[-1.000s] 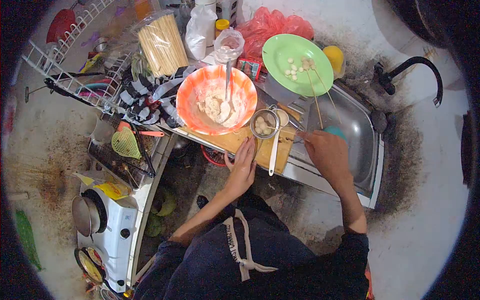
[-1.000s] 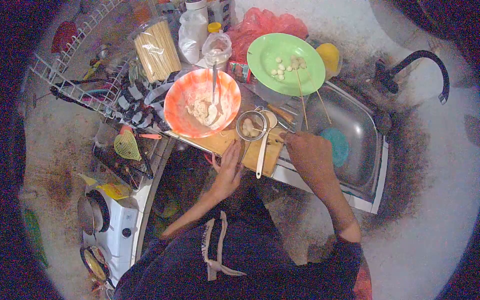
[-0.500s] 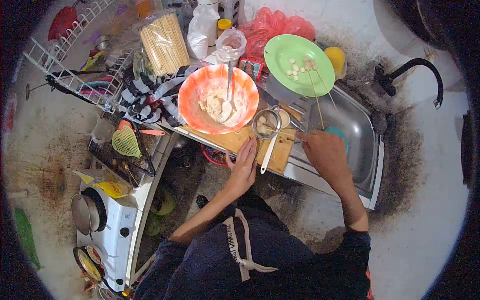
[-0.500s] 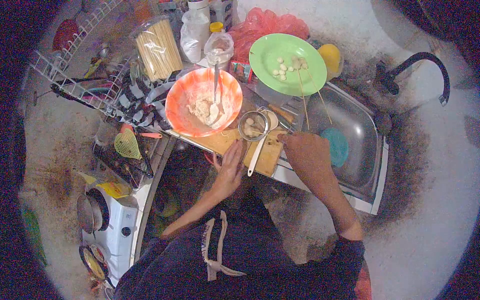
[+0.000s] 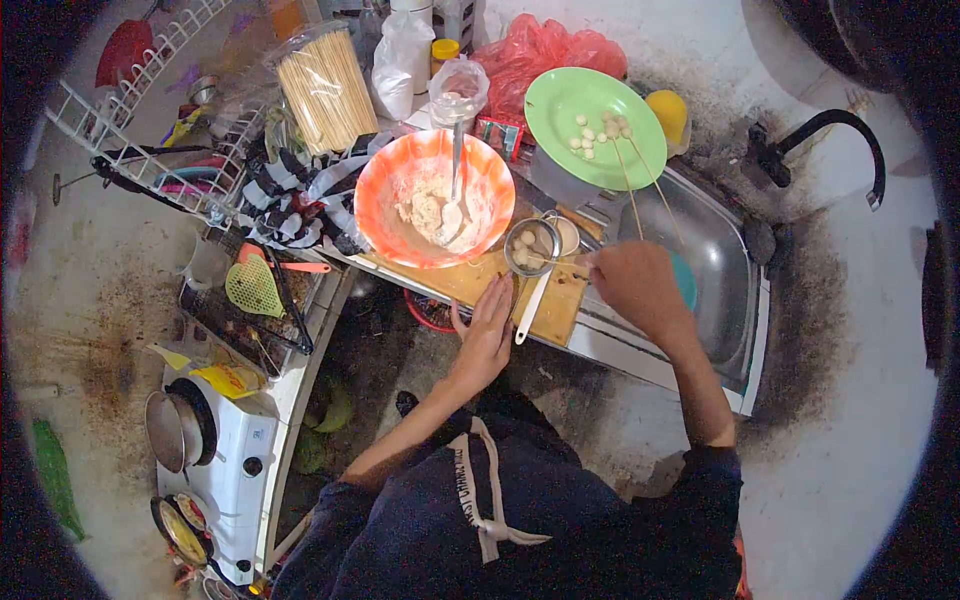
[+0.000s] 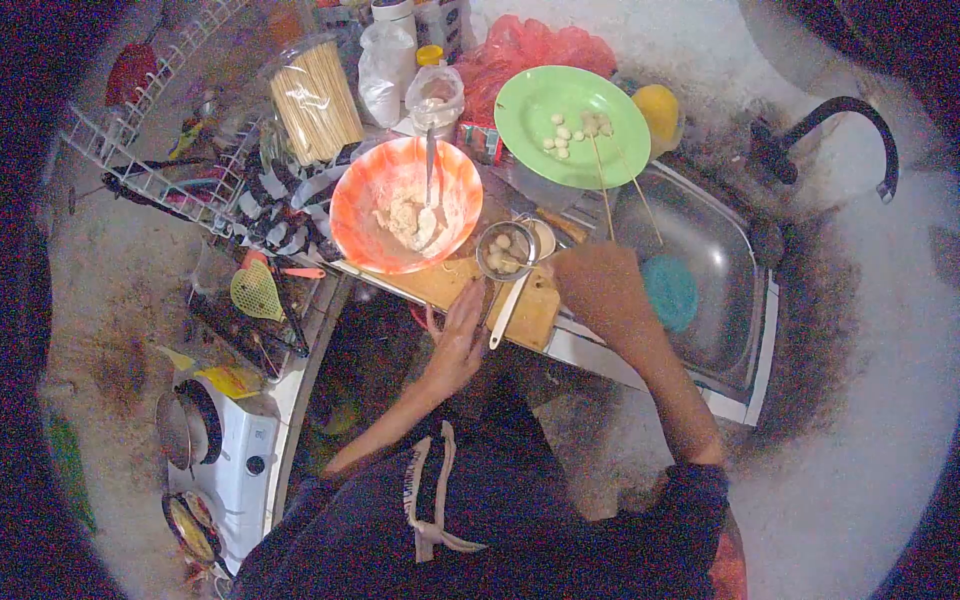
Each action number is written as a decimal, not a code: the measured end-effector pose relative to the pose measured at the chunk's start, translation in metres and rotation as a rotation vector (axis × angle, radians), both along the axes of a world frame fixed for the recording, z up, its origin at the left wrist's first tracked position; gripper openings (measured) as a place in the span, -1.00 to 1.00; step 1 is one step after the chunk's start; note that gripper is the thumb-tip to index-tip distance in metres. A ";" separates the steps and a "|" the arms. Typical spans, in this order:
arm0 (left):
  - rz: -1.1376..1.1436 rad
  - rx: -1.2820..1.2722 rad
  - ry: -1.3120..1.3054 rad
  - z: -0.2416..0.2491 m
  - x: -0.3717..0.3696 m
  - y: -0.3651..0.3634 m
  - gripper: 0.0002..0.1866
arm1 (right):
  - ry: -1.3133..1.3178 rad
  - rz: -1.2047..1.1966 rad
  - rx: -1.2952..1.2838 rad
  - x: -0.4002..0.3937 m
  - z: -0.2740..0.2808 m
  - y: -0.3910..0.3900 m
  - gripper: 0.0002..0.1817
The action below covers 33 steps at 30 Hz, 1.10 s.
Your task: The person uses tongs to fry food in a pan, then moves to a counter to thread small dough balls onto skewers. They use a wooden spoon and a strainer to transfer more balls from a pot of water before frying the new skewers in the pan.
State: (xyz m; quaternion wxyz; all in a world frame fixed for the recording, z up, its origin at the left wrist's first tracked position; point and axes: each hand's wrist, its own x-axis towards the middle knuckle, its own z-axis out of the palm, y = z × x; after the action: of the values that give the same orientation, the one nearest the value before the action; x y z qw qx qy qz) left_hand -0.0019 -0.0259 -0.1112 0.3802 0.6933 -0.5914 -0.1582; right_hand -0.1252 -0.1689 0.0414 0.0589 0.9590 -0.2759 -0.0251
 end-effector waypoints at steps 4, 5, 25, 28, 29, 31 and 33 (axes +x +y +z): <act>-0.007 0.019 0.000 0.001 0.000 0.001 -0.34 | 0.021 -0.073 0.074 -0.007 -0.005 -0.001 -0.85; 0.003 0.008 0.001 -0.001 -0.002 0.000 -0.34 | -0.082 -0.083 0.131 -0.014 -0.011 -0.002 -0.84; 0.018 0.029 -0.070 -0.002 -0.005 -0.001 -0.32 | -0.193 -0.227 0.184 -0.031 -0.010 0.006 -0.75; 0.012 0.020 -0.066 -0.002 -0.004 -0.001 -0.33 | -0.149 -0.201 0.188 -0.028 -0.008 0.006 -0.76; 0.007 0.019 -0.064 -0.002 -0.004 -0.001 -0.32 | -0.140 -0.218 0.164 -0.027 -0.008 0.007 -0.76; 0.002 0.019 -0.062 -0.003 -0.004 0.000 -0.32 | -0.130 -0.234 0.141 -0.025 -0.008 0.008 -0.76; 0.012 0.026 -0.057 -0.004 -0.004 0.000 -0.32 | -0.156 -0.264 0.144 -0.025 -0.006 0.009 -0.78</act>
State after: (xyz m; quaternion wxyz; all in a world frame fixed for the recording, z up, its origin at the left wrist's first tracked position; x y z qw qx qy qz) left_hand -0.0059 -0.0257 -0.1156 0.3552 0.7059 -0.5957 -0.1439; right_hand -0.1501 -0.1601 0.0359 -0.0356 0.9151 -0.4009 0.0221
